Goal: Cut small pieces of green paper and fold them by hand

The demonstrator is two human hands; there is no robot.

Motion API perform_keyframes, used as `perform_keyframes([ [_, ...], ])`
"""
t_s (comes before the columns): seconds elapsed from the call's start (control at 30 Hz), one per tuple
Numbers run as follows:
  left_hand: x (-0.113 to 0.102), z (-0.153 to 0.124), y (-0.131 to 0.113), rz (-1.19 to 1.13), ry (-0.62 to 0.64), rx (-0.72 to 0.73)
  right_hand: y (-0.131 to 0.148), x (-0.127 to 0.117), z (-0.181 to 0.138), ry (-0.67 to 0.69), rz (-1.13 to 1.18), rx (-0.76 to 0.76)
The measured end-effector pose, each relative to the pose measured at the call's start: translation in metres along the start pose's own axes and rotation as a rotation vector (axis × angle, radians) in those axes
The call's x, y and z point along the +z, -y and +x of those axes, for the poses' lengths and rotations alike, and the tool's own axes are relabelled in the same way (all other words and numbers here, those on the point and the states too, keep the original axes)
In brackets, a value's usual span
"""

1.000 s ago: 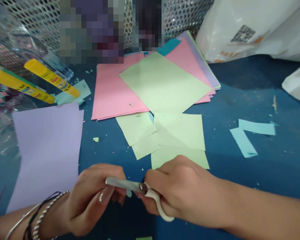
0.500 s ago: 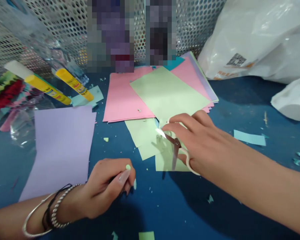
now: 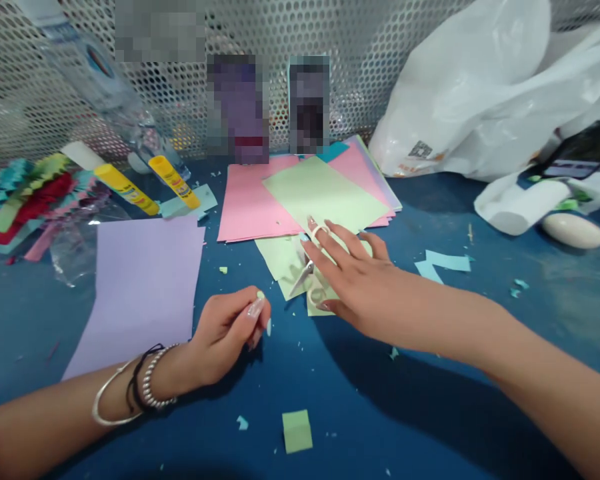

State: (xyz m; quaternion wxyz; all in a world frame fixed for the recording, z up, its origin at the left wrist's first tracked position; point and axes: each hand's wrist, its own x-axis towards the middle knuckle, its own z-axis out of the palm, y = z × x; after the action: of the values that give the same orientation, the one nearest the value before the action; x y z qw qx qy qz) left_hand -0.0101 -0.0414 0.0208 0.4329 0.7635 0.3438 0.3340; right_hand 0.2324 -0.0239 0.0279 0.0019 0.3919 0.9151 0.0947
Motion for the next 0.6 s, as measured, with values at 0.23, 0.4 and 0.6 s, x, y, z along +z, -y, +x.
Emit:
perform_keyframes([
  [0.23,0.0,-0.003,0.003,-0.04,-0.153,0.114,0.008,-0.017,0.032,-0.018,-0.199,0.27],
  [0.4,-0.006,-0.004,0.005,-0.009,-0.202,0.112,0.044,-0.028,0.052,-0.192,0.518,0.16],
  [0.6,-0.006,-0.003,-0.001,0.11,-0.041,0.186,0.075,-0.001,0.04,-0.266,1.287,-0.05],
])
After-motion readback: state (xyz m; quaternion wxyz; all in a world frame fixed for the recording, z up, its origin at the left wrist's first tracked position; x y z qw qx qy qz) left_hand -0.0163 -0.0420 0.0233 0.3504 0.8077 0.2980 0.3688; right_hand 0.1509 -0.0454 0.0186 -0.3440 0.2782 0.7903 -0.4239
